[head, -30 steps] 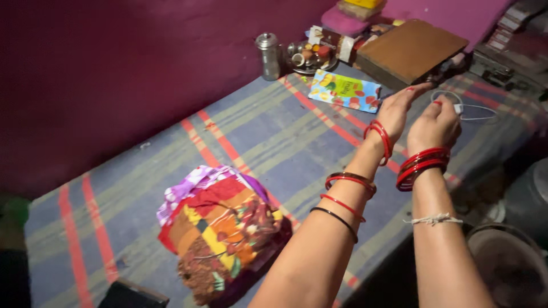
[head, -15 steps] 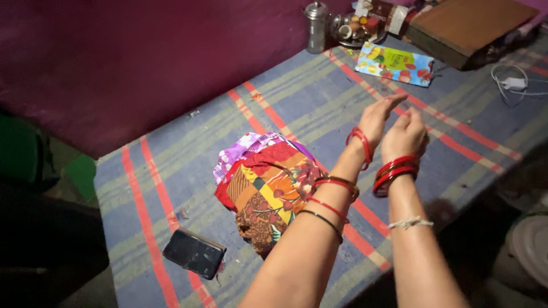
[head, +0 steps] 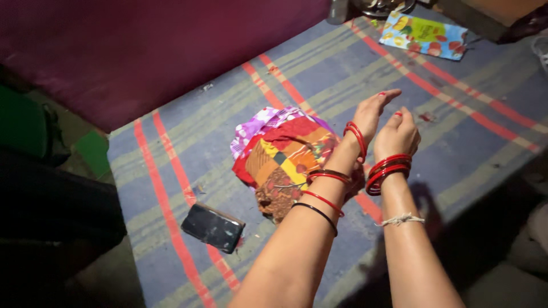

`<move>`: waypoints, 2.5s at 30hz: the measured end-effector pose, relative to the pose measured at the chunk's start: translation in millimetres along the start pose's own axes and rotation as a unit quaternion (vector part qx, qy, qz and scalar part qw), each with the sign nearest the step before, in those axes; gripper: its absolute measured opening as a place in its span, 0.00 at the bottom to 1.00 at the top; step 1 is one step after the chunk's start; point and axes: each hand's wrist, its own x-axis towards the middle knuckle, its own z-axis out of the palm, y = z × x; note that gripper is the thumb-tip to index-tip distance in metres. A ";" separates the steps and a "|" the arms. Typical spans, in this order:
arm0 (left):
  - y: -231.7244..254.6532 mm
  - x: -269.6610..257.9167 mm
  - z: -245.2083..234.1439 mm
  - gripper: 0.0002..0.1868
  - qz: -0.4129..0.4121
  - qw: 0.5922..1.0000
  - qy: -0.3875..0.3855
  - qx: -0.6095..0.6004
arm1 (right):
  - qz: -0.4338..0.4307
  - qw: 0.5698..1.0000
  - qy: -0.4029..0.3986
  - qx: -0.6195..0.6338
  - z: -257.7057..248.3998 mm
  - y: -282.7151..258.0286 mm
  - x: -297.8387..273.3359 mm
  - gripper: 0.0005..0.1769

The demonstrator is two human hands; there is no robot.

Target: The person folds several towels and patterned cloths on a bed and places them on a small shelf. The person handles each item one at a time, folding and stacking them neatly.

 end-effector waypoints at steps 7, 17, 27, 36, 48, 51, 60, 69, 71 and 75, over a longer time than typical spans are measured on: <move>-26.9 -28.7 -61.3 0.23 0.003 0.999 -0.006 -0.048 | 0.019 1.000 0.003 -0.013 60.0 0.7 -52.9 0.21; -42.3 -75.3 -134.0 0.24 -0.066 0.989 0.043 0.127 | -0.003 0.997 0.033 -0.069 138.7 44.3 -108.2 0.20; -39.5 -127.1 -166.0 0.24 -0.037 0.835 0.111 0.538 | 0.172 0.965 -0.069 -0.183 148.7 32.3 -162.6 0.42; 41.3 -145.9 -163.7 0.67 -0.222 0.697 0.141 0.667 | 0.186 0.952 -0.105 -0.219 149.2 25.5 -175.9 0.54; 44.5 -129.9 -171.6 0.57 -0.342 0.646 0.087 0.677 | 0.122 0.963 -0.028 -0.238 156.3 45.0 -180.6 0.61; 49.9 -134.5 -170.6 0.55 -0.291 0.646 0.135 0.693 | 0.102 0.972 -0.033 -0.208 162.6 50.4 -180.7 0.57; 46.6 -130.5 -149.6 0.26 -0.231 0.727 0.092 0.640 | -0.019 0.998 0.026 -0.050 147.3 80.7 -151.0 0.39; 91.4 -92.0 -33.4 0.21 -0.162 0.773 0.090 0.607 | -0.097 0.990 0.099 -0.023 44.3 89.6 -64.9 0.31; 98.2 -86.3 -1.6 0.21 -0.132 0.784 0.092 0.600 | -0.114 0.984 0.111 -0.085 9.9 87.0 -47.2 0.31; 111.0 -67.3 63.6 0.25 -0.119 0.794 0.080 0.590 | -0.098 0.990 0.098 -0.009 -50.4 86.2 -7.6 0.30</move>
